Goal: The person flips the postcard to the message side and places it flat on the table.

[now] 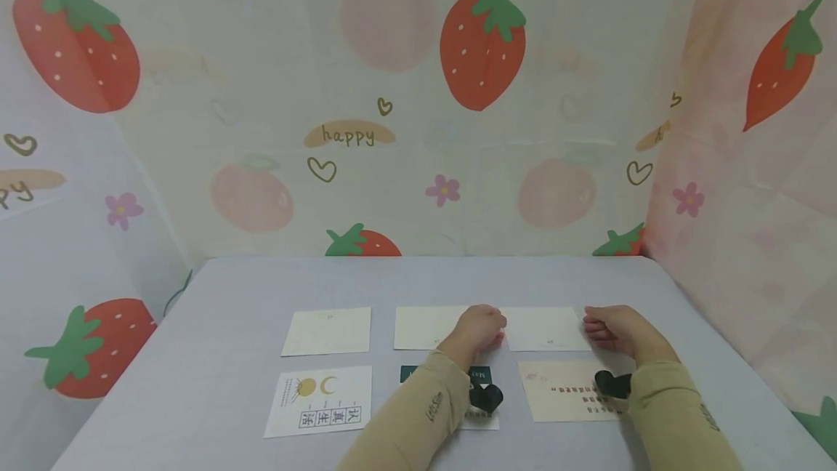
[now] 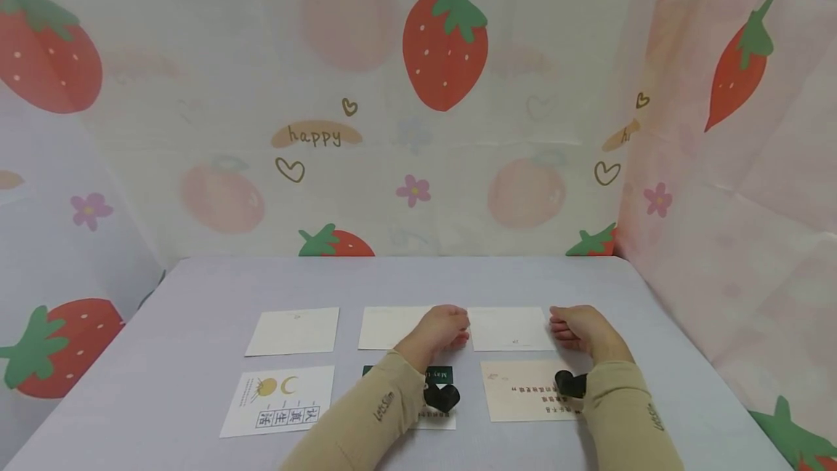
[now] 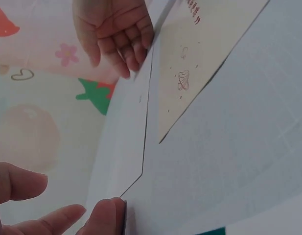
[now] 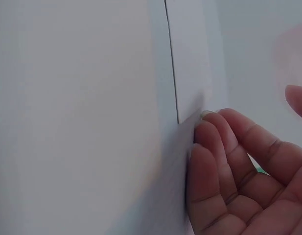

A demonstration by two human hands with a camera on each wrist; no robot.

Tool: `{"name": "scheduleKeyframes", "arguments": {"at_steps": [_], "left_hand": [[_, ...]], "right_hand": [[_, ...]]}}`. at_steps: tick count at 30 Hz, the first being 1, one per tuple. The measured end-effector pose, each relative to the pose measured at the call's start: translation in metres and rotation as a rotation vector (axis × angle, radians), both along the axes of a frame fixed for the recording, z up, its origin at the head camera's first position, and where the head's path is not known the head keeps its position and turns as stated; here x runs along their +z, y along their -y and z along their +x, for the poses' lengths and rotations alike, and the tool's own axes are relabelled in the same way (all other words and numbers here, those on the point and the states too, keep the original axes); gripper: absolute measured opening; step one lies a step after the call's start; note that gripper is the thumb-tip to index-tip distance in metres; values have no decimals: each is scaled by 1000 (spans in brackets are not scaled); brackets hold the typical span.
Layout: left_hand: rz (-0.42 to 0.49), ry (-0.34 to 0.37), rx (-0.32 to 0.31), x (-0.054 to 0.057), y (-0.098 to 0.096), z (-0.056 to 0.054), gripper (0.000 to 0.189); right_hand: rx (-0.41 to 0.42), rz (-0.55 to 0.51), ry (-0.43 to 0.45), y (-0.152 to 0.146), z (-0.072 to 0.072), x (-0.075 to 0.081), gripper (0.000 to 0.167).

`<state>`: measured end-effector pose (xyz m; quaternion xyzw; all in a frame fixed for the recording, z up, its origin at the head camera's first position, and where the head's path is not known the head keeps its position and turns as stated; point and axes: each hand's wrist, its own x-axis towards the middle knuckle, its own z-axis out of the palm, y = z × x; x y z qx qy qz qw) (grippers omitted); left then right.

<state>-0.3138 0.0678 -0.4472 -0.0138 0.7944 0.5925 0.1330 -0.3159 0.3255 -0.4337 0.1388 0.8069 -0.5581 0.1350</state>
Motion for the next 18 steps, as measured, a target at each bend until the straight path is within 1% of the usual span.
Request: {"name": "scheduleKeyframes", "arguments": {"at_steps": [5,8,10,13,18], "left_hand": [[0,-5,-22,6,5,-3,33],[45,1,-25,9,7,-2,31],[59,13,-29,10,7,0,32],[61,34,-38,10,7,3,34],[114,55,-44,6,8,8,33]], "right_hand": [[24,30,-9,-2,0,3,49],[32,33,-14,-2,0,5,50],[41,28,-15,-1,1,7,50],[63,28,-14,0,3,9,51],[76,61,-1,0,7,13,52]]}}
